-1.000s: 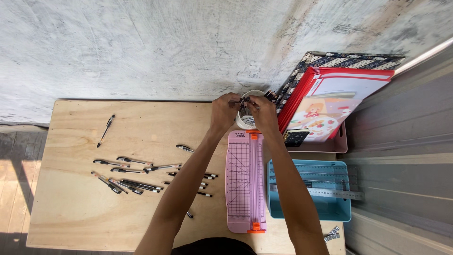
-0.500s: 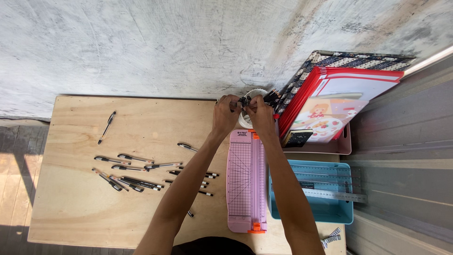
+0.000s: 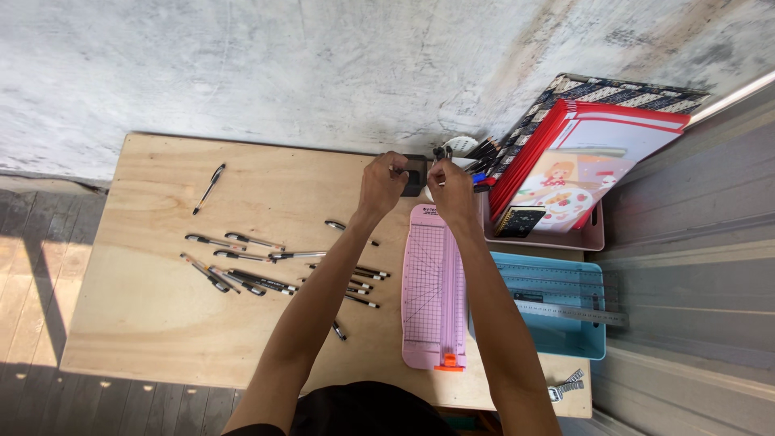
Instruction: The person assembles pens by hand, inserting ink refills and small yellow components into black pen bodies on a wooden table.
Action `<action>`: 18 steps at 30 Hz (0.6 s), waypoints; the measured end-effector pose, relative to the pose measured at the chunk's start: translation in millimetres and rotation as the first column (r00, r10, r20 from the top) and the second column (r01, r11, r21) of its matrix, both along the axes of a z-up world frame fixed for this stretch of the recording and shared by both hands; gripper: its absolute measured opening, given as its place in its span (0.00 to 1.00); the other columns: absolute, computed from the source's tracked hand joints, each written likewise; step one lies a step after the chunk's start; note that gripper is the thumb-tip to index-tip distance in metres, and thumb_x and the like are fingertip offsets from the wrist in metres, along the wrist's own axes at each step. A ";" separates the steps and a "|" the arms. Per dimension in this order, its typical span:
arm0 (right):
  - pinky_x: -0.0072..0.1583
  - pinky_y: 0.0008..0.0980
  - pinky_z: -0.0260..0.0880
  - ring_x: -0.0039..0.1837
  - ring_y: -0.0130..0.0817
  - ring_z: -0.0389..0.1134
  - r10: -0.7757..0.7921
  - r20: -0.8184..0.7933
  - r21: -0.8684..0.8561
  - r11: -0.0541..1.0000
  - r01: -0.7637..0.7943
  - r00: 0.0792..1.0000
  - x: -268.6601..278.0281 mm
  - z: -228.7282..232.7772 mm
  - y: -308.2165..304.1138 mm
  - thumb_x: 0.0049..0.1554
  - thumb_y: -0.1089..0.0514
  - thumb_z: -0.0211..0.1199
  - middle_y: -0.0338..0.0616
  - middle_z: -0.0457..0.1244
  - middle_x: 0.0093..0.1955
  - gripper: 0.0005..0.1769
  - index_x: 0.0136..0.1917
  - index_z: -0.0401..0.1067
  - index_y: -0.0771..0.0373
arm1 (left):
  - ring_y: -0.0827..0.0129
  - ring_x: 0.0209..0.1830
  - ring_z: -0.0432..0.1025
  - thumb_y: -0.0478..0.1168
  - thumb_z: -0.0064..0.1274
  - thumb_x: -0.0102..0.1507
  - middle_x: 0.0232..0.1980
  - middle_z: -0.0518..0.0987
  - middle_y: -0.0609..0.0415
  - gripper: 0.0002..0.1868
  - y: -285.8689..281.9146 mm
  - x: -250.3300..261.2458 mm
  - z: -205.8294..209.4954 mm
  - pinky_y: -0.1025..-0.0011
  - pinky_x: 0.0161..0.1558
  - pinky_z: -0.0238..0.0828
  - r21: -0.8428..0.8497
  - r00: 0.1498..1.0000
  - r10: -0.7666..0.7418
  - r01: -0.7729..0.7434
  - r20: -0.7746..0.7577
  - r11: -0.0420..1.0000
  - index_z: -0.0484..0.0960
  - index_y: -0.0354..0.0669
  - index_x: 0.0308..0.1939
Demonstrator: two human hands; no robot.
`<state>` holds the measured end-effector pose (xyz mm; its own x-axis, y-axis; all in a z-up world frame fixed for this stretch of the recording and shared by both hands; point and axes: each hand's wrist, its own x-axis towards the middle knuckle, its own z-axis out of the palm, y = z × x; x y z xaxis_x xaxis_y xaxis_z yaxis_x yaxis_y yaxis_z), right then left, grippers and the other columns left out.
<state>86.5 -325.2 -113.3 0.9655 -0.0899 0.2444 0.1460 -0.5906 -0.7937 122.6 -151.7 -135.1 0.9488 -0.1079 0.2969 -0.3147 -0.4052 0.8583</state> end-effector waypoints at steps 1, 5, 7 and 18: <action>0.49 0.37 0.75 0.47 0.41 0.75 0.009 -0.011 -0.011 1.000 -0.009 1.000 -4.5 -0.5 8.3 0.55 0.68 0.67 0.52 0.70 0.43 0.06 0.45 0.72 0.69 | 0.61 0.35 0.81 0.28 0.62 0.56 0.44 0.83 0.45 0.13 12.6 -3.3 0.8 0.67 0.39 0.80 0.005 0.999 0.016 -0.016 -0.035 1.000 0.81 0.36 0.45; 0.49 0.37 0.74 0.46 0.41 0.75 0.040 -0.057 -0.010 0.999 -0.040 0.998 -21.8 -6.7 39.7 0.55 0.68 0.67 0.52 0.70 0.43 0.06 0.45 0.72 0.69 | 0.63 0.34 0.81 0.29 0.62 0.57 0.46 0.84 0.47 0.11 61.5 -20.3 -0.1 0.66 0.39 0.79 0.066 0.985 0.059 -0.049 -0.161 0.997 0.83 0.36 0.44; 0.49 0.36 0.75 0.46 0.40 0.75 0.058 -0.103 0.009 0.998 -0.057 0.993 -27.5 -12.3 58.5 0.55 0.68 0.66 0.51 0.70 0.44 0.05 0.46 0.72 0.69 | 0.64 0.36 0.81 0.30 0.62 0.58 0.47 0.84 0.48 0.11 87.2 -28.2 -5.0 0.66 0.40 0.79 0.108 0.973 0.084 -0.062 -0.213 0.992 0.83 0.37 0.44; 0.62 0.42 0.68 0.59 0.43 0.68 0.091 -0.348 -0.161 0.975 -0.155 0.933 -67.8 -76.3 150.3 0.55 0.61 0.67 0.47 0.67 0.55 0.13 0.55 0.75 0.62 | 0.56 0.46 0.80 0.31 0.63 0.58 0.50 0.84 0.48 0.13 175.9 -73.6 -87.3 0.61 0.50 0.77 0.273 0.930 0.129 -0.032 -0.346 0.962 0.85 0.41 0.47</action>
